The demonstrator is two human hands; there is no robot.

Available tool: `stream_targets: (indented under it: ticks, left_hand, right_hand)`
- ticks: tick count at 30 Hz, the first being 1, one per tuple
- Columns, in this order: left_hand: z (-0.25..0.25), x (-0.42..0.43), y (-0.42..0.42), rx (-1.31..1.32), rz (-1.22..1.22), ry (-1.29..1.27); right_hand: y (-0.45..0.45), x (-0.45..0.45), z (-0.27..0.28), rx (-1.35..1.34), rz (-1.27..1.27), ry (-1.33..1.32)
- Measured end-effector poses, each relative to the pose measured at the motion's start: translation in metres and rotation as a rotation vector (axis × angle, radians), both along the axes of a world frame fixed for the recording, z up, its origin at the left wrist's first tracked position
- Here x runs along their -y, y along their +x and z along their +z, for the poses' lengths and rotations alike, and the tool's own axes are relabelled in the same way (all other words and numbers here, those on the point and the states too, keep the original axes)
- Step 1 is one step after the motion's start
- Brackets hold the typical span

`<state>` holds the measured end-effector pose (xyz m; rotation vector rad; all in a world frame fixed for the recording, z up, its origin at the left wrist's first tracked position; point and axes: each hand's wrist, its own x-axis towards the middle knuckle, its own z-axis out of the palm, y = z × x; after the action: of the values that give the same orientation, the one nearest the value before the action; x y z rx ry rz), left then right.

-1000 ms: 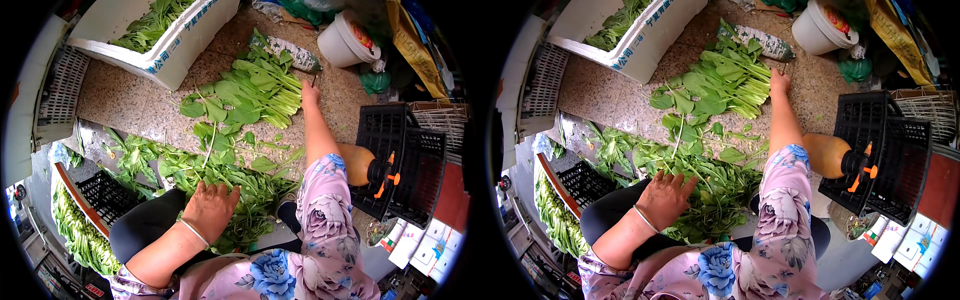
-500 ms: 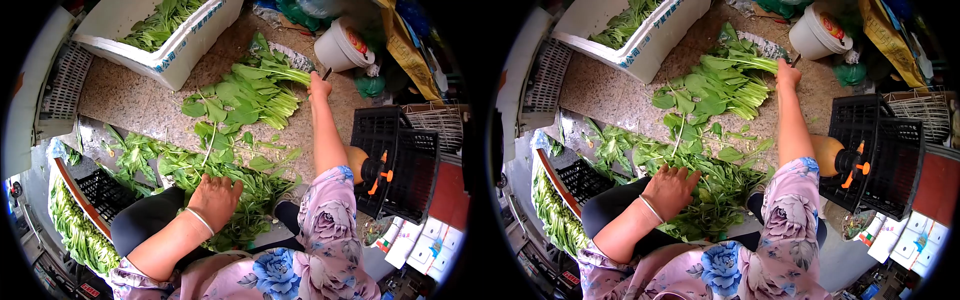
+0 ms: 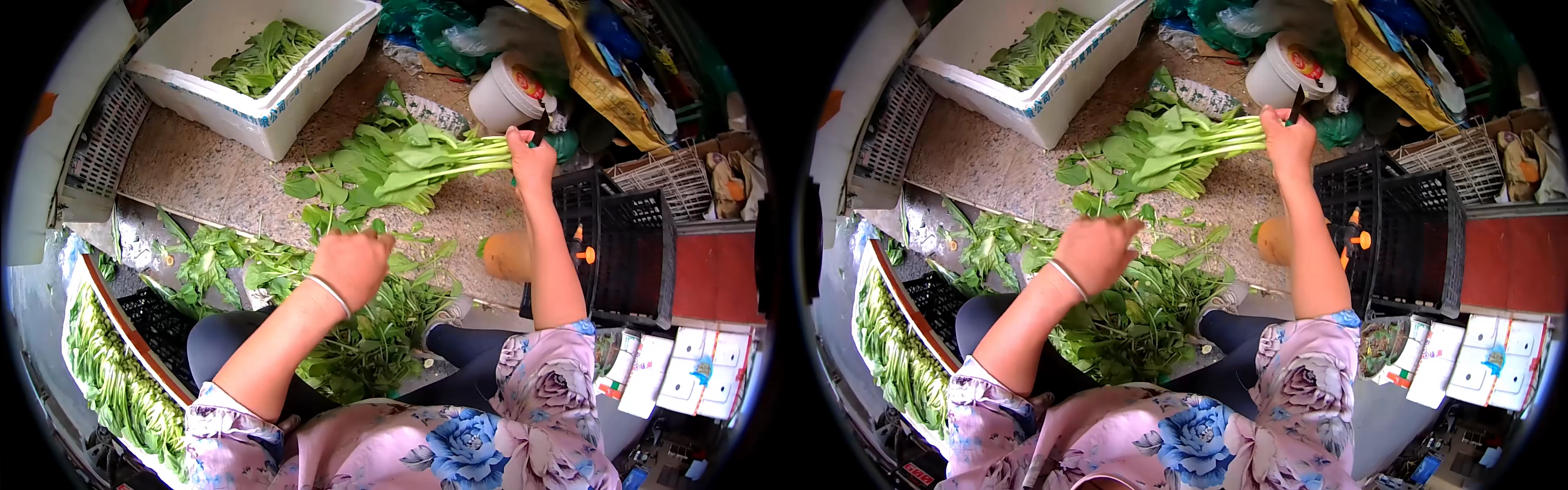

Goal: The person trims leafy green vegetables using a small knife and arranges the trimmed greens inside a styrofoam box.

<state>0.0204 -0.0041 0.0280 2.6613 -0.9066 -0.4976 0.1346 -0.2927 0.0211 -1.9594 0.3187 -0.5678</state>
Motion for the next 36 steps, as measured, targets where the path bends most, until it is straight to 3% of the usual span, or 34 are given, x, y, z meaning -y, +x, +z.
stream_targets:
  ticks: [2,4,5,7,8,9,11,12,17,19,24,29,35,36]
  left_hand:
    - [0.009,-0.002,0.008,0.029,0.122,-0.137]
    - [0.017,-0.005,0.018,0.206,0.371,-0.652]
    - [0.015,-0.005,0.023,0.208,0.364,-0.660]
    - [0.010,-0.004,0.028,0.000,0.604,-0.945]
    - [0.014,-0.004,0.027,-0.237,0.633,-0.974]
    - [0.010,0.000,0.027,-0.238,0.624,-0.972]
    - [-0.004,0.008,0.026,-0.603,0.566,-1.084]
    - [-0.002,0.011,0.021,-0.755,0.561,-1.034]
    - [0.018,0.018,0.011,-0.767,0.335,-0.802]
    - [0.014,0.020,0.016,-0.962,0.258,-0.820]
    - [0.001,0.035,0.018,-1.172,0.234,-0.557]
    - [-0.009,0.044,0.011,-1.406,0.002,-0.978]
    - [-0.012,0.047,0.001,-1.461,0.141,-0.894]
    - [-0.002,0.047,0.001,-1.348,-0.061,-0.775]
  right_hand:
    - [-0.031,-0.012,0.034,-0.024,0.020,-0.111]
    - [-0.064,-0.026,0.064,-0.040,0.043,-0.262]
    - [-0.079,-0.029,0.072,-0.026,0.043,-0.251]
    - [-0.111,-0.038,0.088,-0.004,0.071,-0.185]
    - [-0.125,-0.046,0.097,0.003,0.054,-0.193]
    - [-0.138,-0.052,0.101,0.007,0.039,-0.200]
    - [-0.160,-0.055,0.098,0.065,0.068,-0.149]
    - [-0.166,-0.055,0.095,0.104,0.134,-0.127]
    - [-0.174,-0.062,0.092,0.064,0.327,-0.040]
    - [-0.171,-0.067,0.087,0.105,0.450,-0.190]
    - [-0.171,-0.077,0.082,0.148,0.632,-0.228]
    - [-0.176,-0.083,0.070,0.243,0.770,-0.300]
    - [-0.183,-0.091,0.057,0.364,0.783,-0.348]
    - [-0.183,-0.093,0.054,0.371,0.793,-0.319]
